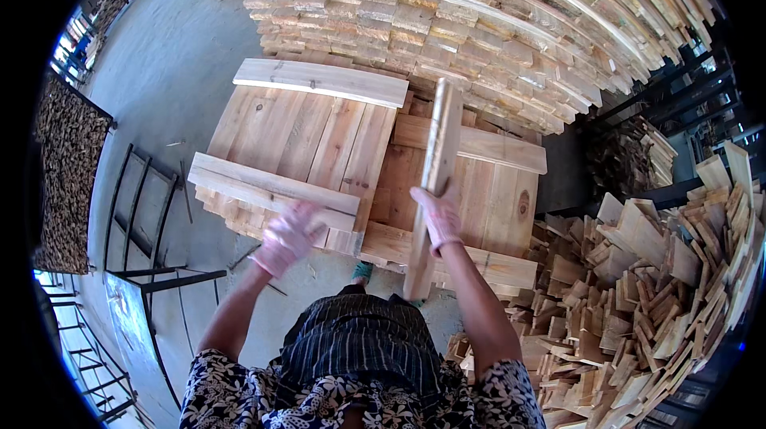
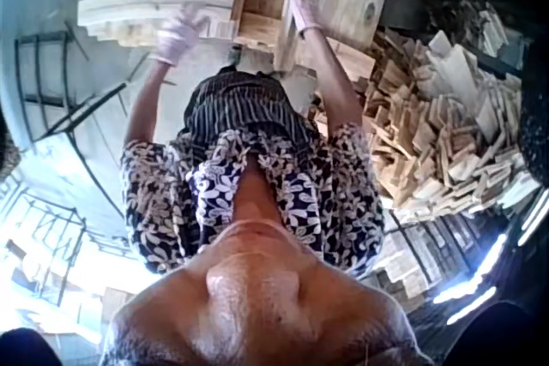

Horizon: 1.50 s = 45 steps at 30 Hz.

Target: The person repeatedly picks up wooden planks from a large pile and stacks them onto a metal rack. They handle the planks by hand, arranging them in layers to build a neat stack. The person also moves the metal rack to a new position and continues stacking.

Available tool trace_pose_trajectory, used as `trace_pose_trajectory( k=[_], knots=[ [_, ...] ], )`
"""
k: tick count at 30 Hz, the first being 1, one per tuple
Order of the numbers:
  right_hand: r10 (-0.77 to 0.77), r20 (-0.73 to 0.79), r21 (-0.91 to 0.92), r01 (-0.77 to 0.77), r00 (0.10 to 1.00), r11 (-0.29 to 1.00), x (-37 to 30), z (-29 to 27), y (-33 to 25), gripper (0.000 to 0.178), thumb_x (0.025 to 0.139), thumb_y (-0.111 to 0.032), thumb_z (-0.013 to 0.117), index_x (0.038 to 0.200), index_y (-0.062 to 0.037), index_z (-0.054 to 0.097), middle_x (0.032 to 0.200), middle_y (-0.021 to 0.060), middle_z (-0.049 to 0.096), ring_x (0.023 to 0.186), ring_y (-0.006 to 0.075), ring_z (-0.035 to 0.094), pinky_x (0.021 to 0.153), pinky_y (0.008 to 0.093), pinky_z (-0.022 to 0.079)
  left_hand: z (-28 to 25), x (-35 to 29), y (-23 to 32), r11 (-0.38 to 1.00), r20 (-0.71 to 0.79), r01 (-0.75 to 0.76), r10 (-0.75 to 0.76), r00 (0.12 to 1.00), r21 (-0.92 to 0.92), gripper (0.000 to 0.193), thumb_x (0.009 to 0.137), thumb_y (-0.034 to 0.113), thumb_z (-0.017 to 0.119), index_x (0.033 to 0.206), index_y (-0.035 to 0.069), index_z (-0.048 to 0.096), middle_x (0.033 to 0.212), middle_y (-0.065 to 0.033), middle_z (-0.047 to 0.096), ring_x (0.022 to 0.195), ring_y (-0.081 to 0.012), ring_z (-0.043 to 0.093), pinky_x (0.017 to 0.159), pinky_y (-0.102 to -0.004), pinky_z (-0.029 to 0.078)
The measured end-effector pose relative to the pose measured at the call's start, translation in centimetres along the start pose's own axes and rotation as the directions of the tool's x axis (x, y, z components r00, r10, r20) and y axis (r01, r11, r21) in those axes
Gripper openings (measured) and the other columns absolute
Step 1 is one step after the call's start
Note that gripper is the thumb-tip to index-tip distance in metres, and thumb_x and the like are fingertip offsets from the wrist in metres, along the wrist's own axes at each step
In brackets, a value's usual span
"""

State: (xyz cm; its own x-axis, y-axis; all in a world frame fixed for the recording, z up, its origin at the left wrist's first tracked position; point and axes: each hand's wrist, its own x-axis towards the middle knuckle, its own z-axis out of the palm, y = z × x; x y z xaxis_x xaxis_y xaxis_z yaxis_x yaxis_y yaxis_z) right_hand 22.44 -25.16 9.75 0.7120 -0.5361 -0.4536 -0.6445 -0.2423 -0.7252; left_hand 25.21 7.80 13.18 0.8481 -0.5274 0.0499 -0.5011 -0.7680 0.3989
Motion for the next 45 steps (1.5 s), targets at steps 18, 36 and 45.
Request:
trace_pose_trajectory(
  k=[18, 36, 45],
  knots=[
    [-0.208, -0.123, -0.539, 0.111, 0.97, 0.835, 2.9, 11.7, -1.6, 0.083, 0.092, -0.054, 0.058, 0.159, -0.0189, 0.022, 0.118, 0.0314, 0.051, 0.101, 0.0487, 0.061, 0.079, 0.054, 0.053, 0.9, 3.2, -7.1, 0.929, 0.06, 0.19, -0.219, 0.974, 0.317, 0.04, 0.085, 0.04, 0.067, 0.109, 0.007, 0.062, 0.119, -0.0212, 0.056, 0.109, -0.041, 0.054, 0.092, -0.0524, 0.046],
    [-0.562, -0.439, -0.556, 0.28, 0.701, 0.783, -20.7, -22.1, 0.9, 0.049, 0.096, -0.032, 0.058, 0.138, -0.0088, 0.046, 0.111, 0.0202, 0.06, 0.103, 0.0396, 0.062, 0.089, 0.0469, 0.051, -3.5, 15.9, 36.7, 0.318, -0.136, -0.814, 0.892, 0.43, -0.486, 0.035, 0.087, 0.019, 0.07, 0.117, 0.005, 0.057, 0.112, -0.0168, 0.059, 0.102, -0.0367, 0.061, 0.086, -0.0447, 0.052],
    [-0.75, -0.499, -0.867, -0.247, 0.433, 0.434, -39.1, -41.2, 1.7, 0.052, 0.086, -0.025, 0.069, 0.132, -0.0049, 0.054, 0.107, 0.015, 0.062, 0.096, 0.0325, 0.063, 0.083, 0.045, 0.051, -13.6, 18.9, 68.1, 0.005, -0.427, -0.985, 0.902, -0.071, 0.174, 0.046, 0.085, 0.028, 0.071, 0.126, 0.012, 0.056, 0.123, -0.011, 0.055, 0.117, -0.0334, 0.055, 0.096, -0.0443, 0.05]
  ],
)
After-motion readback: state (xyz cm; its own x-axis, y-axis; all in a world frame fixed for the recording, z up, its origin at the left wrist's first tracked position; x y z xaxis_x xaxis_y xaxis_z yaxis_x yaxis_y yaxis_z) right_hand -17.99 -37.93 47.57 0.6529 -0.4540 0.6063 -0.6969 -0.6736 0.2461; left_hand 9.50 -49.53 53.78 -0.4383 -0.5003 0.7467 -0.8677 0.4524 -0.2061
